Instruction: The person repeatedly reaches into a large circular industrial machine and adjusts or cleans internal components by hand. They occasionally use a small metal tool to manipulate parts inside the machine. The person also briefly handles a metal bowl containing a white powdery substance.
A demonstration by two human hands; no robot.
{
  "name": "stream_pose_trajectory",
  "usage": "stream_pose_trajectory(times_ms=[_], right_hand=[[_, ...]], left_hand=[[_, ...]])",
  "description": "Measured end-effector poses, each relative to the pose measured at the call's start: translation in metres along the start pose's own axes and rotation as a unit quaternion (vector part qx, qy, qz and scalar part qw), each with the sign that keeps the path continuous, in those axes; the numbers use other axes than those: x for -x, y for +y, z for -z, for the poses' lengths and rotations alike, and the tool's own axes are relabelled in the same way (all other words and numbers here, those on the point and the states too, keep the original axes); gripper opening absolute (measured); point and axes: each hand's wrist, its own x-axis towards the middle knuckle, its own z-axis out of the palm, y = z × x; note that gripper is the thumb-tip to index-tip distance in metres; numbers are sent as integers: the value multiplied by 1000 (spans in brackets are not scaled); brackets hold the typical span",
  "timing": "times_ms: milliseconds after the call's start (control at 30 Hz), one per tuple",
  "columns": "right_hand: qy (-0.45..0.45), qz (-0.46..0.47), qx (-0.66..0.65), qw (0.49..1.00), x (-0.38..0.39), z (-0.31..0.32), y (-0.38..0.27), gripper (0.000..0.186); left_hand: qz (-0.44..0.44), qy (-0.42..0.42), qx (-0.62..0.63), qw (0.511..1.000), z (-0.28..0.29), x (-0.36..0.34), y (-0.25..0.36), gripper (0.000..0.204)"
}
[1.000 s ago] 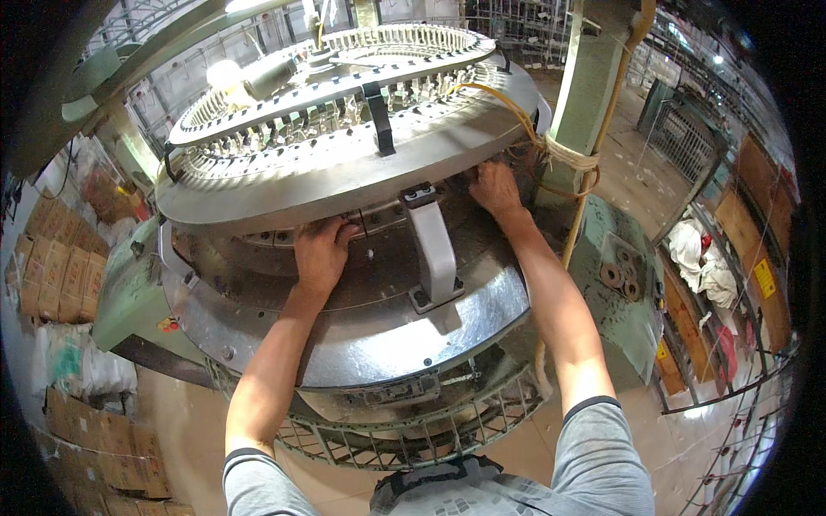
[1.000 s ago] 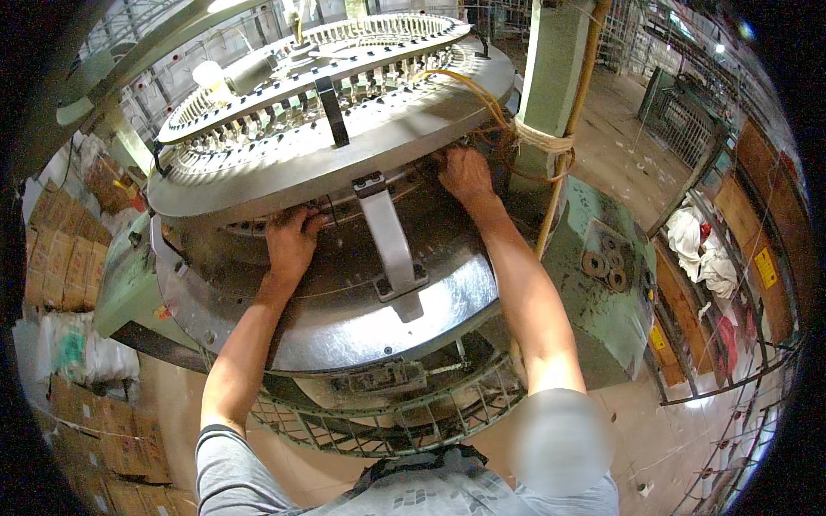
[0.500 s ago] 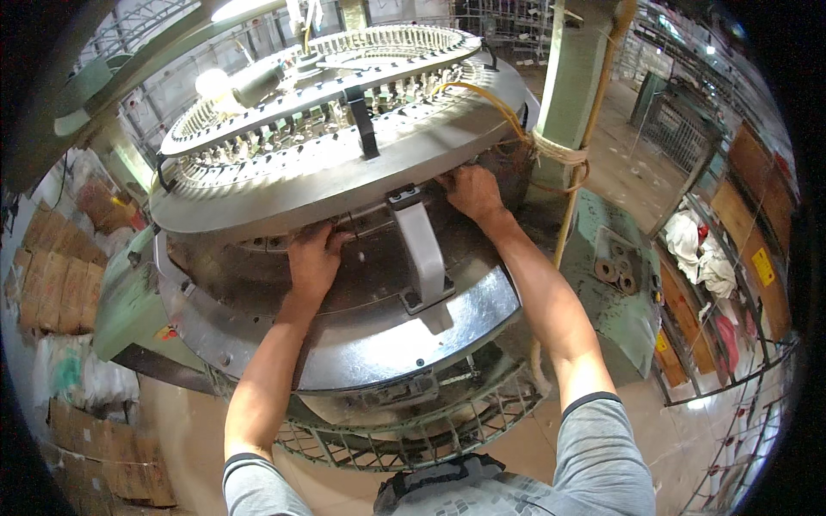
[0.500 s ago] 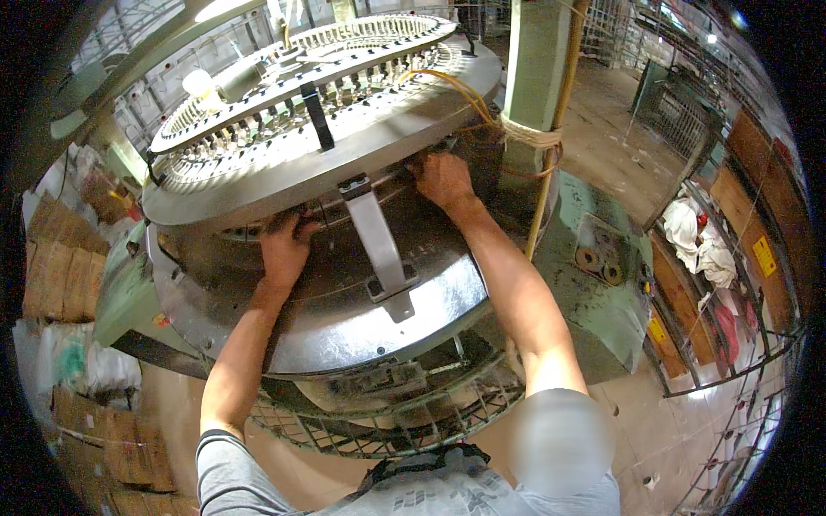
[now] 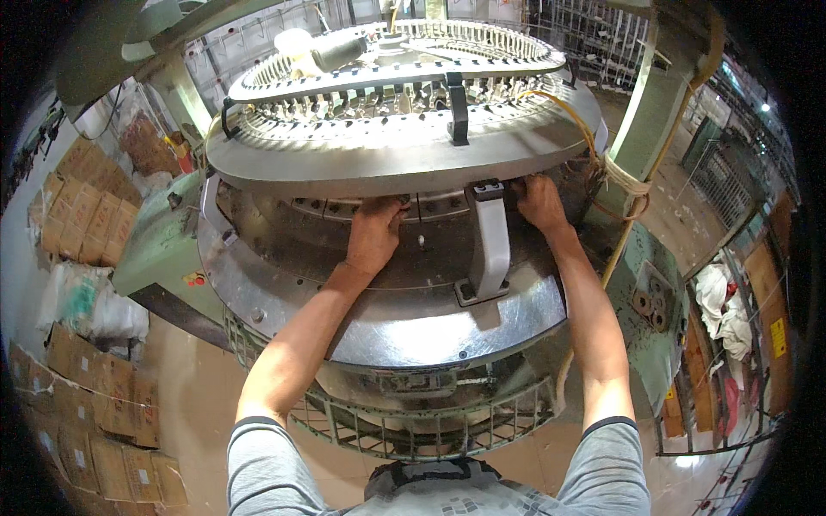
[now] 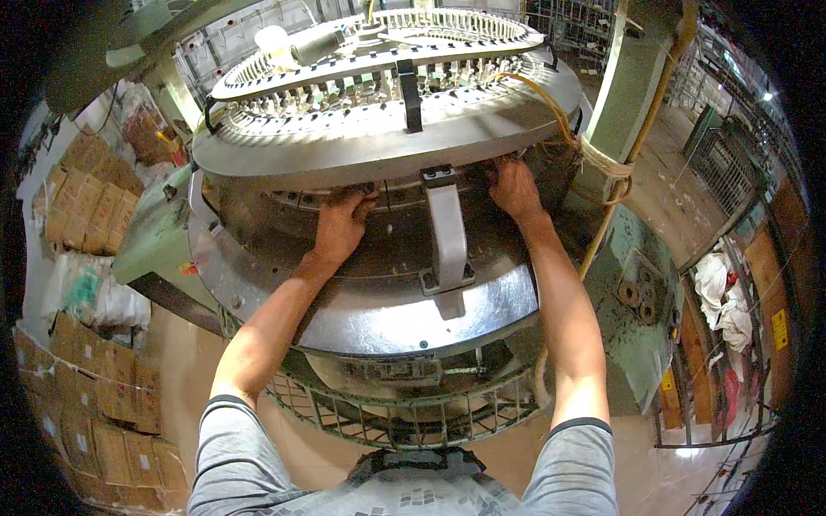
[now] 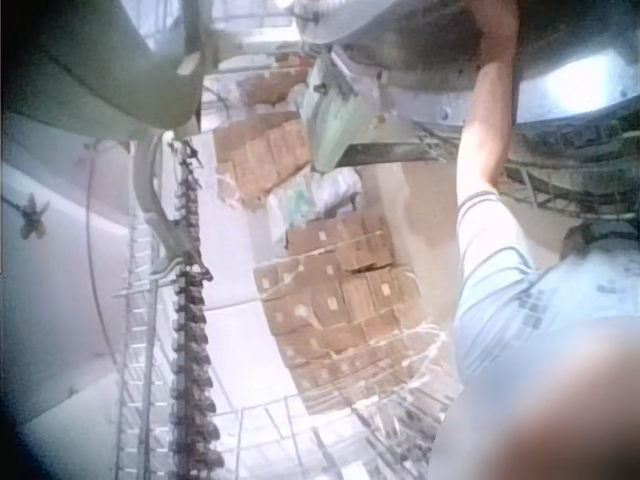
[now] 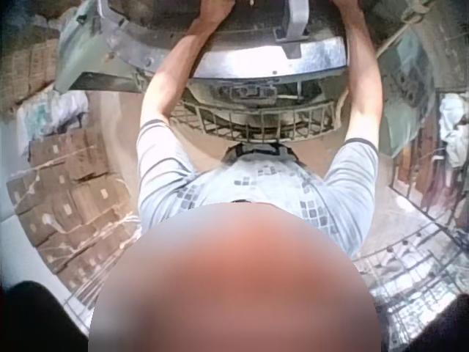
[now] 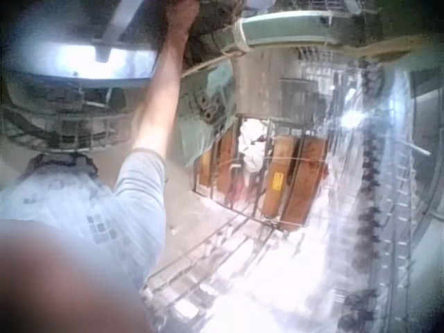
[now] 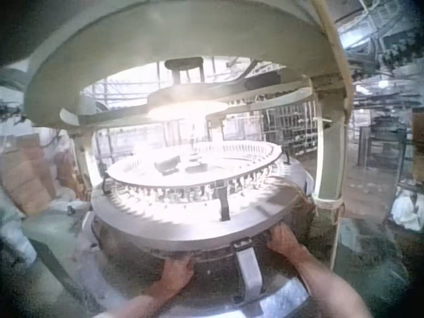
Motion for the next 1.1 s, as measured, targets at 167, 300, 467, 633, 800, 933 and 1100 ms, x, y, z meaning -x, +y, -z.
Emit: stream_pose_trajectory(times_ms=[167,300,467,633,800,933,1100], right_hand=[[-40,-49,10,998,3,-3,5,24],[-56,-23,-2,998,2,-5,10,26],[-20,-47,-25,998,2,1,0,24],[-113,-102,50,987,-6,15,-17,22],[-82,-48,-24,995,-7,26,-33,27],[-123,54,-49,990,-6,22,-43,28],[-121,34,63,990,-6,17,-45,32]], left_hand=[[29,-21,-29,999,-2,1,-2,22],[16,-29,-8,999,1,0,0,22],[8,-6,-51,999,0,-3,5,16],[12,-29,-42,999,1,-2,4,17],[1,-12,-15,1000,-1,-2,4,17],[-46,18,-44,998,7,-1,-2,16],[42,-32,-85,995,30,5,-22,15]])
